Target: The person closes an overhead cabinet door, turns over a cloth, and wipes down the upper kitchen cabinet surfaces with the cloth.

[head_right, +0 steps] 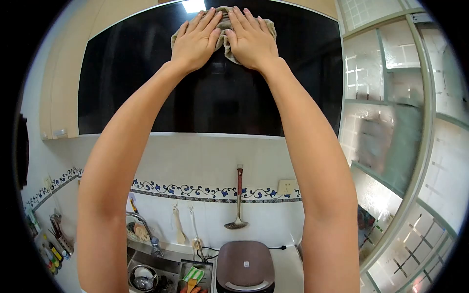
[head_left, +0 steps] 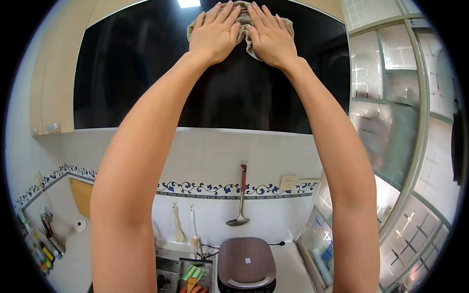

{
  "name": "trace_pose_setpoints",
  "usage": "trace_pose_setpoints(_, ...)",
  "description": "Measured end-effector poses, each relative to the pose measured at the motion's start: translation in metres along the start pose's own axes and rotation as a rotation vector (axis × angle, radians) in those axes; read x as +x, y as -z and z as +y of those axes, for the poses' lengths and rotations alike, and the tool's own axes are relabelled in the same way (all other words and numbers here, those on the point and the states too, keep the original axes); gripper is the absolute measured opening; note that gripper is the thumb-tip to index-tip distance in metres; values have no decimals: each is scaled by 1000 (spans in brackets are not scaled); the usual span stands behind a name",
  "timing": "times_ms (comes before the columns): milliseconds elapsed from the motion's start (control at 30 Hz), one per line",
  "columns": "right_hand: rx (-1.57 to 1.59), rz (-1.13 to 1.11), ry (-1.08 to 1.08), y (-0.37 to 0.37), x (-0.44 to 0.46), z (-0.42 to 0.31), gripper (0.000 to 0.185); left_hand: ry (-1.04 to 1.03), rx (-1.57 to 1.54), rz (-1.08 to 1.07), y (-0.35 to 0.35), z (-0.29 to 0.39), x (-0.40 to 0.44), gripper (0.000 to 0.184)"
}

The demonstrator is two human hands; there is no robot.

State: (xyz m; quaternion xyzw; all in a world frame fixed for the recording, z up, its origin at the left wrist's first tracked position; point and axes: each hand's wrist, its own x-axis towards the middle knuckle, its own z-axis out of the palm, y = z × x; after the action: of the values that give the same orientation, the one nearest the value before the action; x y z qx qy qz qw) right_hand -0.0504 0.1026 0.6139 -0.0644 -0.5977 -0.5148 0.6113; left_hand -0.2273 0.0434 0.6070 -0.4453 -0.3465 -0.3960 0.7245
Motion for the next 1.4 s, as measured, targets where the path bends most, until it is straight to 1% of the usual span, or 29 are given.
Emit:
trace_pose_setpoints(100,-41,-1,15,-11,14,9,56,-10,2,6,-6,-9,11,51)
trace_pose_setpoints(500,3,-48,-4,-28,47,24,58,-1,17,-23,-23,-34,40,52)
trace_pose_setpoints(700,-45,-20,0,-32,56,24,58,4,-32,-44,-20,-42,48,52)
trace_pose_setpoints(733,-36,32,5,-34,57,22,57,6,-32,-55,-16,-40,47,52)
trace_pose_setpoints(767,-30,24,0,-33,55,23,57,13,-47,-75,-13,-37,48,53)
trace_pose_setpoints(833,-106,-164,-39,-15,55,18,61,24,-79,-115,-5,-31,49,55)
trace_pose_setpoints(900,-48,-150,-72,-17,55,15,62,27,-84,-138,-1,-30,47,56)
trace_pose_setpoints(1100,-19,-84,-6,-13,46,6,62,67,-80,-161,3,-34,32,58)
trace_pose_setpoints(1167,-33,-55,26,-11,41,4,62,-5,-12,-61,-6,-43,23,52)
trace_pose_setpoints(1200,16,38,24,-33,39,7,57,12,-20,-71,-4,-41,20,51)
trace_pose_setpoints(1333,38,31,13,-21,29,-5,56,6,-14,-63,6,-36,13,51)
trace_pose_setpoints(1400,23,3,16,-14,25,-9,56,50,-59,-78,11,-30,6,51)
